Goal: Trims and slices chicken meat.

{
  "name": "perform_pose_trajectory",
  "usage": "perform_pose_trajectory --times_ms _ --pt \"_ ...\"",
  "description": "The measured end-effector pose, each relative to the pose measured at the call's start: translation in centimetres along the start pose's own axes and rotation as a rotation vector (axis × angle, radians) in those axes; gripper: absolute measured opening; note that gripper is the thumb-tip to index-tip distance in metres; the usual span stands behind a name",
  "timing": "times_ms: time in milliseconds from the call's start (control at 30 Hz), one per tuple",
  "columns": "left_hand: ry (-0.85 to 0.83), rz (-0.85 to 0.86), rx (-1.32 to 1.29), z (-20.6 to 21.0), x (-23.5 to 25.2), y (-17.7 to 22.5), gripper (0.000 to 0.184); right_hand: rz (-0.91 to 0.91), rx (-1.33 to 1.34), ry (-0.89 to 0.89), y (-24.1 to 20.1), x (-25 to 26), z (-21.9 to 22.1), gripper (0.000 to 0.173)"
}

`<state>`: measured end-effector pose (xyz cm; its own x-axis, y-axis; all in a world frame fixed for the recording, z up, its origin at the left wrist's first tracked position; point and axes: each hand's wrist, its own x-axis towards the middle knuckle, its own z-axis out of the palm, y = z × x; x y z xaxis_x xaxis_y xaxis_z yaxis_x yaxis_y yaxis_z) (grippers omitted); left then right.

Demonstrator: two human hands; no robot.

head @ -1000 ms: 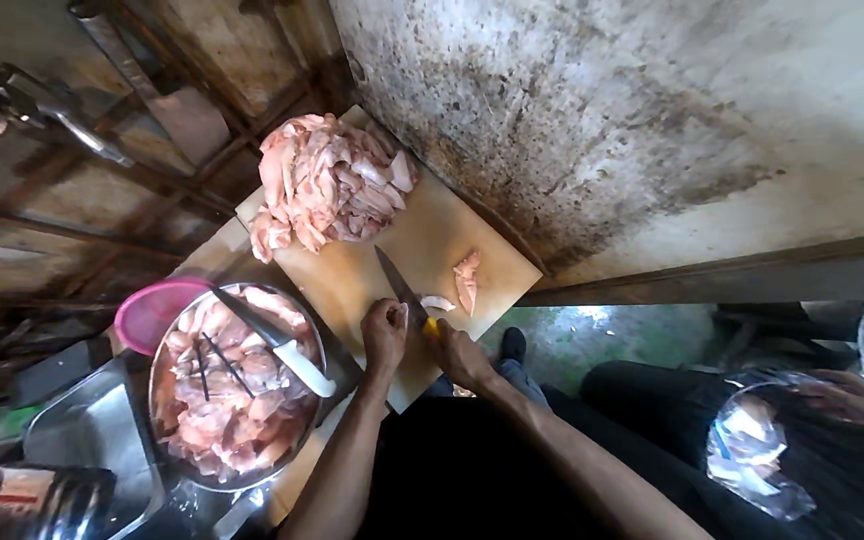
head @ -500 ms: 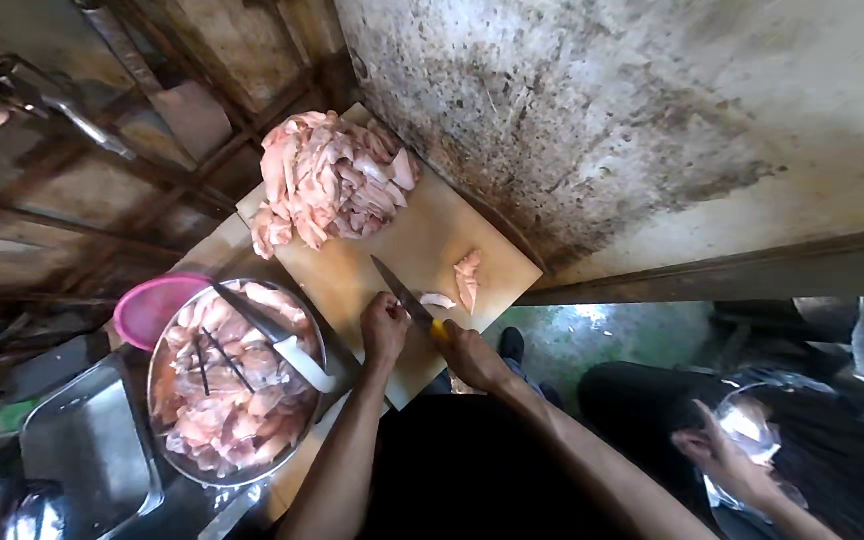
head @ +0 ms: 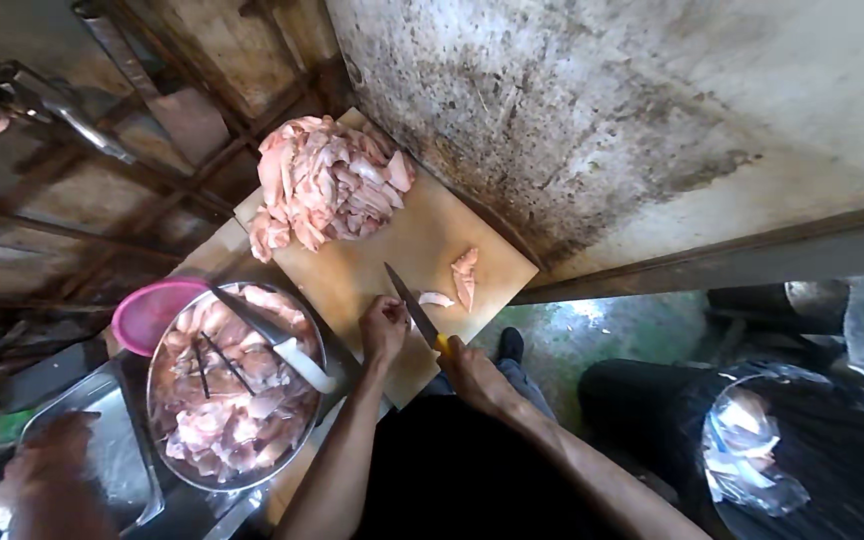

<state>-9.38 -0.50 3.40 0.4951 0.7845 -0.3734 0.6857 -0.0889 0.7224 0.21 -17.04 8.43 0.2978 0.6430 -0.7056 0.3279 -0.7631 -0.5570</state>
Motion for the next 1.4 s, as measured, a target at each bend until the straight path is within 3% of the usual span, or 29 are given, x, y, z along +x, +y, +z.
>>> perform_pose_trajectory --times_ms 133,300,433,567,633,700,767,800,933,1033,1133,1300,1400 --pt "0.012 -0.002 0.020 0.0 -0.2 0.5 0.016 0.003 -0.009 0.047 -0.3 -0.2 0.5 0.036" --pt "-0.005 0.065 -0.036 0.3 -0.4 -0.4 0.021 -0.056 0.013 0.257 1.3 -0.9 0.2 0.036" --pt "0.042 0.076 0.096 1.5 -0.7 0.2 0.045 -0.085 0.012 0.295 3.0 -1.5 -0.4 0.036" --pt "-0.045 0.009 0.243 2.9 -0.9 2.7 0.028 -0.084 0.021 0.335 4.5 -2.4 0.2 0.038" --pt "-0.066 0.119 0.344 3.4 -1.1 2.7 0.021 -0.091 0.025 0.368 5.2 -2.6 0.6 0.038" --pt "0.010 0.386 0.415 3.6 -1.3 1.3 0.015 -0.094 0.023 0.378 5.9 -3.0 0.5 0.039" --pt "0.023 0.589 0.375 3.2 -1.2 -0.9 0.015 -0.081 0.025 0.380 6.5 -3.4 0.4 0.039" --pt "0.012 0.608 0.334 2.8 -1.4 -2.0 0.017 -0.077 0.023 0.377 6.9 -3.7 0.4 0.039" --pt "0.200 0.313 0.175 1.3 -2.8 -3.7 0.018 -0.110 -0.004 0.336 8.6 -3.9 0.2 0.041" --pt "0.166 0.126 0.167 1.5 -3.2 -3.2 0.036 -0.117 -0.085 0.279 9.7 -3.7 0.2 0.042" --pt "0.066 0.186 0.207 2.5 -2.7 -1.9 0.027 -0.102 -0.129 0.268 9.7 -3.4 0.0 0.041" --pt "0.092 0.521 0.172 2.9 0.1 -2.0 0.016 -0.074 -0.161 0.282 9.2 -3.6 -0.6 0.042" --pt "0.158 0.431 0.094 2.2 -0.1 -2.0 0.018 -0.057 -0.181 0.277 8.4 -3.8 -1.0 0.041"
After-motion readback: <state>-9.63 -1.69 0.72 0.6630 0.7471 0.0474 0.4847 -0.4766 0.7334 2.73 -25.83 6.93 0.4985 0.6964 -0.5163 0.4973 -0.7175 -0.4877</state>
